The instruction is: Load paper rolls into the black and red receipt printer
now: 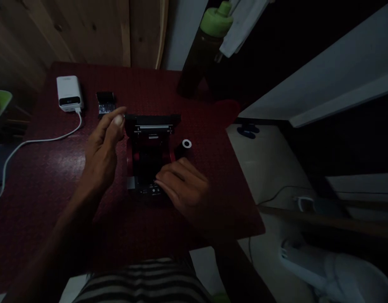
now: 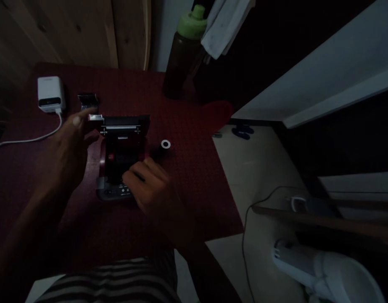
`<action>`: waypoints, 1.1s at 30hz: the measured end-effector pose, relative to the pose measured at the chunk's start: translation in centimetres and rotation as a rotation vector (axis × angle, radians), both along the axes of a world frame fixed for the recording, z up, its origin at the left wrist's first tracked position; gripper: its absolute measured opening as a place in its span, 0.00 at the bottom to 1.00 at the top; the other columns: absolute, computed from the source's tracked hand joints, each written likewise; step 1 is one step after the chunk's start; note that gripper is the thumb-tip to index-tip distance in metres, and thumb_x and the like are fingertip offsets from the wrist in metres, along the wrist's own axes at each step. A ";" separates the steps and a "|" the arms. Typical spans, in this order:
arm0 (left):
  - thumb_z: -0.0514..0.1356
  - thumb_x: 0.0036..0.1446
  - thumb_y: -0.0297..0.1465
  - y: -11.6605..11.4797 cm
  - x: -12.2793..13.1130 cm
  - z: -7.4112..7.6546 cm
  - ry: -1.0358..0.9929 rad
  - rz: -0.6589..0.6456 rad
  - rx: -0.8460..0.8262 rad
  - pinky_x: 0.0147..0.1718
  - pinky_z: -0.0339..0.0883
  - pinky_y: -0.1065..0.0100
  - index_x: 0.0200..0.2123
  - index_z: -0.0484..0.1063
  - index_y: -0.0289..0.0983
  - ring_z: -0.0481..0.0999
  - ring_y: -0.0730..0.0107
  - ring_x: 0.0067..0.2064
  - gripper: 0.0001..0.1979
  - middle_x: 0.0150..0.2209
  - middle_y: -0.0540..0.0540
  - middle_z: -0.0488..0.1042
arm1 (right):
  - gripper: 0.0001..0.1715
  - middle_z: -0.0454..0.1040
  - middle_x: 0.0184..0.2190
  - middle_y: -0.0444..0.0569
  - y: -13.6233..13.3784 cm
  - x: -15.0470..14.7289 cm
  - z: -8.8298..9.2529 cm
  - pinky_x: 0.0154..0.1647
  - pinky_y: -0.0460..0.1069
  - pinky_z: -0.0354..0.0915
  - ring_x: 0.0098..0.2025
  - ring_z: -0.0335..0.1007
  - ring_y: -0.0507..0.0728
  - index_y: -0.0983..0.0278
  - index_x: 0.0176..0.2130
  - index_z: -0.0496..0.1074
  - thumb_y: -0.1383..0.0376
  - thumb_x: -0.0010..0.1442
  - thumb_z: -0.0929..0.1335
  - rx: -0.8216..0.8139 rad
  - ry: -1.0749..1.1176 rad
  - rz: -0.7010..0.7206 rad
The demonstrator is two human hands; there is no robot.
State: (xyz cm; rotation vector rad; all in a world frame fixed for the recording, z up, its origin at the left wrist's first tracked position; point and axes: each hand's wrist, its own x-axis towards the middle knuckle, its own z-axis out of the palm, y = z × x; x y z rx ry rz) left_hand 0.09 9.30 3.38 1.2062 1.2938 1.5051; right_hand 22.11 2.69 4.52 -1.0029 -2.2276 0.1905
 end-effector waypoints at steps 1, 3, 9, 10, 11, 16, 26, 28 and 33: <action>0.69 0.71 0.58 0.3 0.4 0.2 0.008 0.000 0.014 0.59 0.75 0.56 0.55 0.88 0.41 0.82 0.56 0.55 0.28 0.52 0.44 0.85 | 0.14 0.85 0.39 0.50 -0.4 0.0 -0.2 0.45 0.51 0.78 0.40 0.78 0.56 0.64 0.42 0.81 0.79 0.78 0.69 0.005 0.004 -0.024; 0.67 0.75 0.55 0.1 1.1 0.3 0.019 0.014 0.029 0.60 0.74 0.56 0.47 0.87 0.41 0.83 0.57 0.55 0.23 0.48 0.44 0.85 | 0.14 0.87 0.40 0.49 -1.1 -0.2 -0.6 0.45 0.51 0.79 0.40 0.79 0.56 0.64 0.43 0.82 0.78 0.78 0.70 0.043 0.002 -0.070; 0.75 0.65 0.37 -4.5 1.3 -1.5 0.010 0.068 -0.083 0.70 0.73 0.53 0.49 0.84 0.42 0.78 0.50 0.73 0.12 0.69 0.43 0.81 | 0.11 0.91 0.49 0.56 -2.3 -0.7 -1.0 0.54 0.54 0.80 0.52 0.86 0.61 0.64 0.42 0.85 0.76 0.75 0.74 0.211 -0.059 -0.232; 0.77 0.62 0.37 -5.2 1.2 -1.9 -0.012 0.067 -0.135 0.69 0.75 0.53 0.57 0.83 0.44 0.79 0.48 0.72 0.21 0.70 0.43 0.81 | 0.10 0.91 0.54 0.58 -2.4 -0.7 -0.9 0.58 0.56 0.80 0.57 0.86 0.63 0.63 0.42 0.85 0.75 0.76 0.74 0.204 -0.075 -0.248; 0.78 0.61 0.38 -5.9 1.1 -2.2 -0.041 0.051 -0.201 0.66 0.78 0.54 0.63 0.81 0.45 0.80 0.47 0.71 0.28 0.70 0.42 0.81 | 0.09 0.90 0.58 0.60 -2.4 -0.6 -0.9 0.61 0.58 0.79 0.61 0.86 0.65 0.63 0.41 0.85 0.73 0.76 0.74 0.184 -0.082 -0.249; 0.77 0.64 0.49 -7.3 0.6 -2.9 -0.125 -0.092 -0.398 0.56 0.84 0.55 0.70 0.79 0.43 0.84 0.42 0.68 0.36 0.68 0.39 0.83 | 0.08 0.90 0.59 0.57 -1.9 -0.2 -1.4 0.67 0.60 0.79 0.65 0.87 0.64 0.62 0.46 0.83 0.67 0.80 0.72 0.037 -0.006 -0.160; 0.77 0.64 0.47 -6.8 0.5 -2.5 -0.049 -0.090 -0.352 0.54 0.86 0.57 0.69 0.81 0.44 0.85 0.44 0.66 0.33 0.67 0.40 0.84 | 0.06 0.90 0.59 0.59 -2.0 -0.6 -1.4 0.67 0.62 0.81 0.65 0.88 0.66 0.63 0.47 0.82 0.66 0.80 0.72 -0.042 0.021 -0.178; 0.77 0.63 0.47 -7.1 0.5 -2.6 -0.065 -0.071 -0.367 0.53 0.86 0.56 0.69 0.81 0.45 0.85 0.43 0.66 0.34 0.67 0.40 0.84 | 0.05 0.90 0.59 0.60 -2.1 -0.5 -1.6 0.68 0.62 0.81 0.66 0.87 0.66 0.64 0.49 0.81 0.66 0.80 0.72 -0.040 0.045 -0.164; 0.73 0.70 0.48 -8.8 0.0 -3.1 -0.183 -0.094 -0.392 0.65 0.79 0.52 0.71 0.81 0.47 0.80 0.44 0.72 0.30 0.71 0.41 0.82 | 0.15 0.88 0.62 0.56 -3.7 0.3 -2.6 0.67 0.66 0.82 0.68 0.84 0.65 0.58 0.62 0.78 0.66 0.79 0.72 -0.099 0.234 -0.253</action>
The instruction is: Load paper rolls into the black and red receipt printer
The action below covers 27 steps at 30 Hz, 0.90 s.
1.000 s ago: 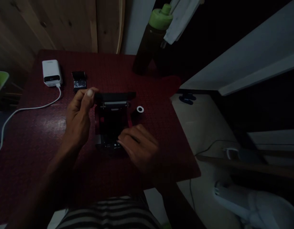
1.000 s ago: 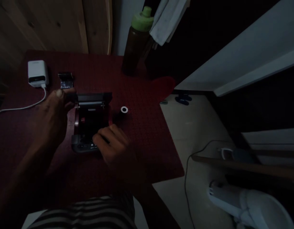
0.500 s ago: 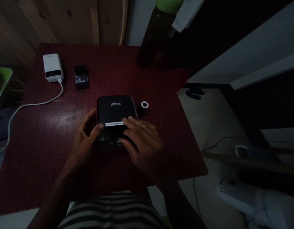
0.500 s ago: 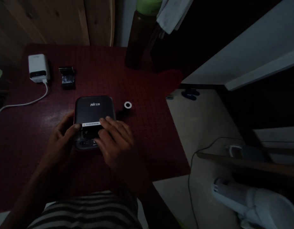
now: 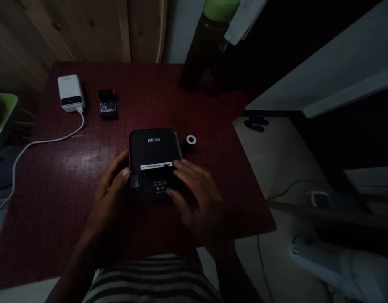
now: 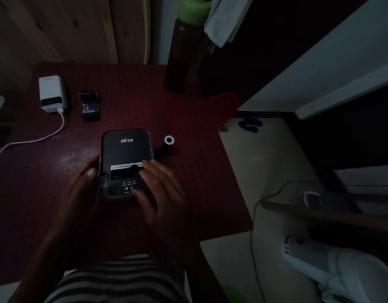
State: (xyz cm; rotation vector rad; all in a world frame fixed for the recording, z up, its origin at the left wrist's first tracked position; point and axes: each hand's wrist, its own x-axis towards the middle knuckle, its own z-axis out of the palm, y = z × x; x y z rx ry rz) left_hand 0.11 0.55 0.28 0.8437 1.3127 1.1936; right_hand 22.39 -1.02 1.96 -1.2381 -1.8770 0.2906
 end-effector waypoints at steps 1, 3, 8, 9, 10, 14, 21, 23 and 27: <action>0.73 0.69 0.46 -0.4 -0.1 0.0 -0.014 -0.007 -0.001 0.65 0.79 0.53 0.70 0.81 0.47 0.80 0.45 0.72 0.29 0.72 0.41 0.81 | 0.17 0.88 0.62 0.55 -0.5 0.2 -0.4 0.67 0.67 0.82 0.67 0.84 0.65 0.56 0.63 0.78 0.65 0.79 0.72 -0.020 0.050 -0.047; 0.75 0.66 0.42 -0.9 -0.3 0.1 -0.010 -0.014 -0.007 0.61 0.82 0.54 0.70 0.82 0.49 0.81 0.44 0.71 0.30 0.72 0.42 0.81 | 0.18 0.88 0.61 0.54 -1.6 0.6 -1.5 0.64 0.66 0.83 0.65 0.85 0.65 0.54 0.65 0.77 0.63 0.78 0.72 -0.071 0.139 -0.143; 0.74 0.65 0.36 -0.9 -0.1 0.8 0.088 0.005 -0.004 0.58 0.84 0.54 0.68 0.84 0.49 0.79 0.41 0.73 0.28 0.70 0.42 0.82 | 0.30 0.85 0.63 0.59 -4.0 0.3 -5.1 0.58 0.63 0.85 0.61 0.87 0.67 0.57 0.73 0.71 0.51 0.79 0.71 -0.287 0.215 -0.218; 0.74 0.65 0.37 -0.8 0.0 0.9 0.111 0.002 0.002 0.59 0.84 0.54 0.67 0.84 0.49 0.78 0.40 0.75 0.28 0.70 0.42 0.82 | 0.34 0.85 0.63 0.60 -4.3 0.0 -5.8 0.58 0.64 0.85 0.61 0.87 0.69 0.58 0.74 0.69 0.49 0.78 0.71 -0.328 0.204 -0.208; 0.74 0.65 0.37 -0.8 0.1 1.1 0.127 -0.002 0.006 0.60 0.83 0.53 0.67 0.84 0.49 0.76 0.40 0.76 0.28 0.71 0.42 0.82 | 0.36 0.86 0.62 0.61 -4.5 -0.4 -6.4 0.58 0.65 0.85 0.61 0.87 0.70 0.59 0.75 0.69 0.48 0.77 0.71 -0.356 0.191 -0.201; 0.73 0.67 0.40 -0.9 0.5 1.5 0.119 0.000 -0.026 0.63 0.82 0.52 0.70 0.81 0.49 0.77 0.42 0.75 0.29 0.73 0.42 0.80 | 0.30 0.86 0.56 0.62 -4.4 -1.5 -8.0 0.59 0.67 0.84 0.59 0.86 0.71 0.61 0.68 0.73 0.48 0.77 0.71 -0.346 0.167 -0.228; 0.72 0.65 0.40 -0.7 1.1 2.3 0.078 0.010 -0.077 0.63 0.82 0.51 0.69 0.80 0.47 0.81 0.44 0.71 0.30 0.71 0.41 0.81 | 0.27 0.86 0.53 0.59 -4.0 -1.3 -8.7 0.54 0.67 0.85 0.57 0.87 0.71 0.58 0.70 0.72 0.52 0.79 0.71 -0.302 0.150 -0.230; 0.71 0.65 0.38 -0.6 1.2 2.3 0.065 0.010 -0.075 0.62 0.83 0.51 0.69 0.80 0.47 0.82 0.44 0.70 0.29 0.70 0.41 0.82 | 0.26 0.86 0.52 0.58 -4.0 -1.3 -8.7 0.54 0.66 0.86 0.58 0.87 0.71 0.58 0.70 0.72 0.52 0.80 0.69 -0.275 0.149 -0.219; 0.71 0.63 0.36 -0.5 1.3 1.9 0.029 0.024 -0.073 0.59 0.84 0.49 0.67 0.80 0.46 0.83 0.43 0.69 0.29 0.68 0.40 0.83 | 0.25 0.86 0.47 0.57 -3.9 -1.4 -9.0 0.53 0.67 0.86 0.57 0.87 0.72 0.59 0.68 0.74 0.51 0.80 0.68 -0.233 0.119 -0.243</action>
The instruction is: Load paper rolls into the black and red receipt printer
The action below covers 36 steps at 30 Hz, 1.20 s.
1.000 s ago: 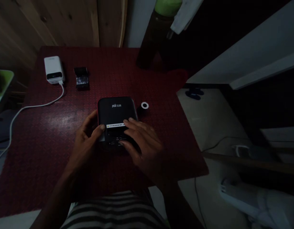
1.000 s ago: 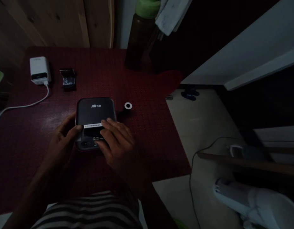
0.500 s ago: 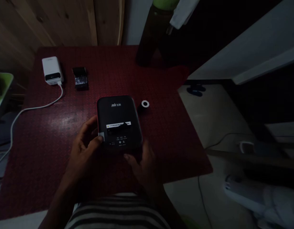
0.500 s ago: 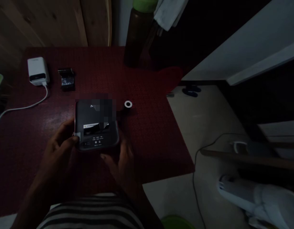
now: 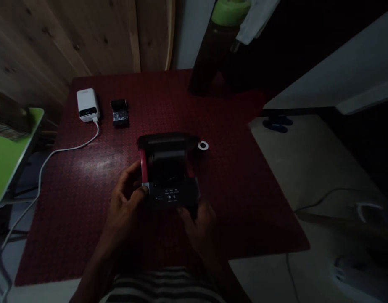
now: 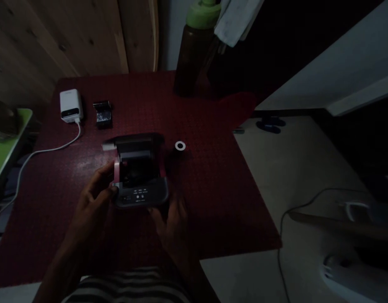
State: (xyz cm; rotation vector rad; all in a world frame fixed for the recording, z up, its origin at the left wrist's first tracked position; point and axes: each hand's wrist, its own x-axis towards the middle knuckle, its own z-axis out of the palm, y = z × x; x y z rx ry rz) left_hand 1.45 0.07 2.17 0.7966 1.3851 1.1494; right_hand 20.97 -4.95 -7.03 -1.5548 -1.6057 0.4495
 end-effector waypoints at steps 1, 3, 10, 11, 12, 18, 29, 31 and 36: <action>0.71 0.62 0.36 0.0 0.0 -0.2 -0.006 0.006 -0.002 0.59 0.83 0.49 0.67 0.80 0.46 0.83 0.42 0.69 0.29 0.68 0.40 0.83 | 0.25 0.86 0.47 0.57 0.0 0.0 -0.1 0.53 0.67 0.86 0.56 0.88 0.72 0.59 0.67 0.74 0.51 0.80 0.68 0.002 -0.008 -0.006; 0.71 0.62 0.37 -0.1 0.0 -0.6 -0.014 0.009 0.009 0.59 0.83 0.49 0.68 0.80 0.46 0.81 0.42 0.71 0.30 0.69 0.40 0.82 | 0.26 0.86 0.49 0.58 -0.2 0.0 -0.3 0.52 0.67 0.86 0.54 0.88 0.72 0.59 0.68 0.75 0.49 0.81 0.68 -0.002 -0.011 -0.001; 0.68 0.66 0.35 -0.5 -0.5 -1.5 -0.007 -0.024 0.061 0.60 0.82 0.49 0.72 0.77 0.46 0.82 0.42 0.70 0.31 0.70 0.40 0.81 | 0.31 0.81 0.70 0.62 1.6 2.1 3.9 0.56 0.64 0.86 0.63 0.87 0.69 0.57 0.78 0.68 0.51 0.84 0.64 0.085 0.087 -0.006; 0.68 0.66 0.36 -0.5 -0.6 -1.6 -0.011 -0.034 0.060 0.59 0.82 0.49 0.72 0.76 0.46 0.82 0.42 0.70 0.32 0.71 0.39 0.81 | 0.27 0.83 0.69 0.59 2.6 2.4 5.2 0.58 0.63 0.85 0.62 0.88 0.67 0.56 0.76 0.72 0.56 0.84 0.66 0.125 0.044 0.011; 0.68 0.67 0.37 -0.5 -0.7 -1.7 -0.013 -0.043 0.066 0.60 0.82 0.49 0.73 0.76 0.46 0.82 0.42 0.70 0.32 0.71 0.39 0.80 | 0.22 0.86 0.65 0.56 3.9 2.6 6.5 0.64 0.63 0.83 0.63 0.87 0.66 0.55 0.71 0.77 0.62 0.82 0.68 0.169 -0.017 0.072; 0.69 0.70 0.47 -0.7 -0.6 -3.5 0.061 -0.050 0.245 0.71 0.72 0.43 0.74 0.73 0.45 0.76 0.41 0.75 0.34 0.73 0.37 0.77 | 0.16 0.90 0.52 0.54 12.6 0.3 10.6 0.58 0.62 0.82 0.54 0.88 0.65 0.60 0.51 0.86 0.78 0.73 0.73 0.079 -0.428 0.601; 0.71 0.70 0.47 -0.8 -0.8 -3.8 0.157 -0.115 0.243 0.74 0.66 0.39 0.77 0.68 0.47 0.73 0.39 0.76 0.37 0.76 0.37 0.71 | 0.22 0.90 0.44 0.57 15.4 -3.6 11.6 0.36 0.54 0.75 0.39 0.90 0.64 0.65 0.52 0.84 0.84 0.70 0.69 -0.177 -0.852 0.598; 0.72 0.70 0.47 -0.7 -0.8 -4.1 0.156 -0.096 0.265 0.74 0.66 0.40 0.77 0.69 0.48 0.74 0.40 0.75 0.37 0.75 0.37 0.72 | 0.22 0.90 0.46 0.57 15.3 -3.5 12.2 0.37 0.54 0.76 0.41 0.90 0.65 0.64 0.53 0.84 0.83 0.68 0.71 -0.210 -0.848 0.624; 0.72 0.70 0.46 -0.7 -0.8 -4.2 0.182 -0.102 0.263 0.76 0.64 0.40 0.77 0.69 0.47 0.73 0.40 0.76 0.37 0.76 0.37 0.72 | 0.22 0.90 0.42 0.55 14.3 -3.1 13.5 0.40 0.55 0.79 0.42 0.90 0.65 0.64 0.53 0.84 0.82 0.66 0.72 -0.172 -0.837 0.574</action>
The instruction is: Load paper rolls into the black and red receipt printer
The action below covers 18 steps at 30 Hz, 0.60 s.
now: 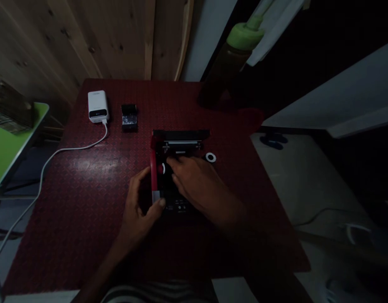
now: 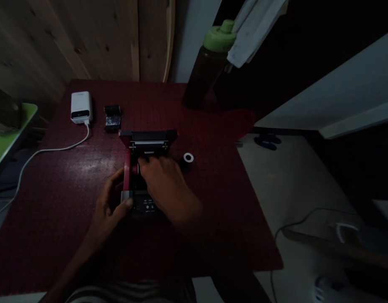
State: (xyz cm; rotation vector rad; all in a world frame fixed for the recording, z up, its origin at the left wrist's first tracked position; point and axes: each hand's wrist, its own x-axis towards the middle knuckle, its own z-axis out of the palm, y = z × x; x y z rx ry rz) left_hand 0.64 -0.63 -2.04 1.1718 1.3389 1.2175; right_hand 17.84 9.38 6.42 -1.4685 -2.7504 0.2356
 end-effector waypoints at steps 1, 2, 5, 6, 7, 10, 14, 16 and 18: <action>0.72 0.70 0.46 0.0 -0.1 0.1 0.006 -0.002 -0.007 0.76 0.64 0.40 0.77 0.69 0.47 0.72 0.40 0.76 0.37 0.76 0.36 0.71 | 0.21 0.90 0.42 0.55 -0.5 0.4 0.3 0.41 0.55 0.80 0.42 0.90 0.65 0.64 0.51 0.84 0.82 0.65 0.72 0.037 0.046 0.000; 0.72 0.70 0.46 0.0 -0.1 0.2 0.010 -0.004 -0.010 0.76 0.64 0.39 0.77 0.68 0.47 0.72 0.40 0.77 0.37 0.76 0.37 0.71 | 0.20 0.90 0.42 0.54 -1.0 1.0 0.6 0.43 0.56 0.81 0.43 0.89 0.65 0.63 0.50 0.83 0.81 0.65 0.72 0.066 0.120 0.010; 0.72 0.70 0.48 -0.1 -0.3 0.1 0.010 -0.004 -0.008 0.75 0.66 0.38 0.77 0.68 0.47 0.73 0.39 0.76 0.38 0.76 0.36 0.71 | 0.17 0.91 0.46 0.49 -3.4 4.6 1.6 0.49 0.56 0.84 0.45 0.90 0.63 0.58 0.51 0.84 0.75 0.68 0.73 0.079 0.438 -0.002; 0.72 0.70 0.48 -0.1 -0.3 0.0 0.006 -0.005 -0.010 0.75 0.67 0.37 0.78 0.68 0.47 0.73 0.39 0.76 0.38 0.76 0.36 0.72 | 0.18 0.91 0.48 0.48 -4.3 6.2 1.8 0.53 0.57 0.84 0.47 0.91 0.62 0.56 0.55 0.84 0.72 0.70 0.73 0.054 0.535 -0.061; 0.72 0.70 0.48 -0.2 -0.3 -0.2 0.005 -0.005 -0.011 0.74 0.67 0.37 0.78 0.68 0.47 0.73 0.38 0.76 0.39 0.76 0.36 0.72 | 0.18 0.91 0.49 0.45 -5.3 8.0 1.8 0.53 0.57 0.85 0.46 0.91 0.63 0.53 0.56 0.84 0.69 0.70 0.75 0.044 0.633 -0.110; 0.71 0.71 0.48 -0.2 -0.3 -0.5 0.006 0.006 0.003 0.73 0.70 0.38 0.78 0.68 0.50 0.75 0.39 0.74 0.37 0.76 0.38 0.72 | 0.16 0.92 0.51 0.44 -8.1 12.7 0.0 0.52 0.57 0.86 0.50 0.92 0.64 0.46 0.56 0.87 0.59 0.71 0.78 -0.043 0.877 -0.318; 0.71 0.72 0.49 -0.2 -0.3 -0.3 0.030 0.002 0.014 0.72 0.71 0.39 0.77 0.69 0.51 0.74 0.41 0.75 0.36 0.76 0.39 0.72 | 0.15 0.92 0.52 0.48 -10.1 14.5 -5.7 0.57 0.58 0.86 0.54 0.91 0.67 0.51 0.49 0.90 0.56 0.62 0.82 -0.103 1.038 -0.631; 0.71 0.71 0.50 -0.1 -0.3 0.0 0.046 0.001 0.012 0.73 0.71 0.39 0.77 0.70 0.50 0.73 0.40 0.77 0.36 0.76 0.39 0.72 | 0.17 0.92 0.51 0.50 -10.0 13.4 -8.7 0.56 0.60 0.86 0.53 0.91 0.68 0.53 0.49 0.90 0.56 0.60 0.82 -0.124 1.089 -0.780; 0.71 0.71 0.51 0.0 -0.3 0.1 0.061 0.001 0.021 0.72 0.72 0.40 0.77 0.70 0.49 0.73 0.39 0.77 0.37 0.76 0.38 0.73 | 0.19 0.93 0.50 0.51 -9.5 12.0 -11.1 0.58 0.62 0.85 0.52 0.92 0.68 0.56 0.49 0.90 0.57 0.58 0.81 -0.186 1.122 -0.790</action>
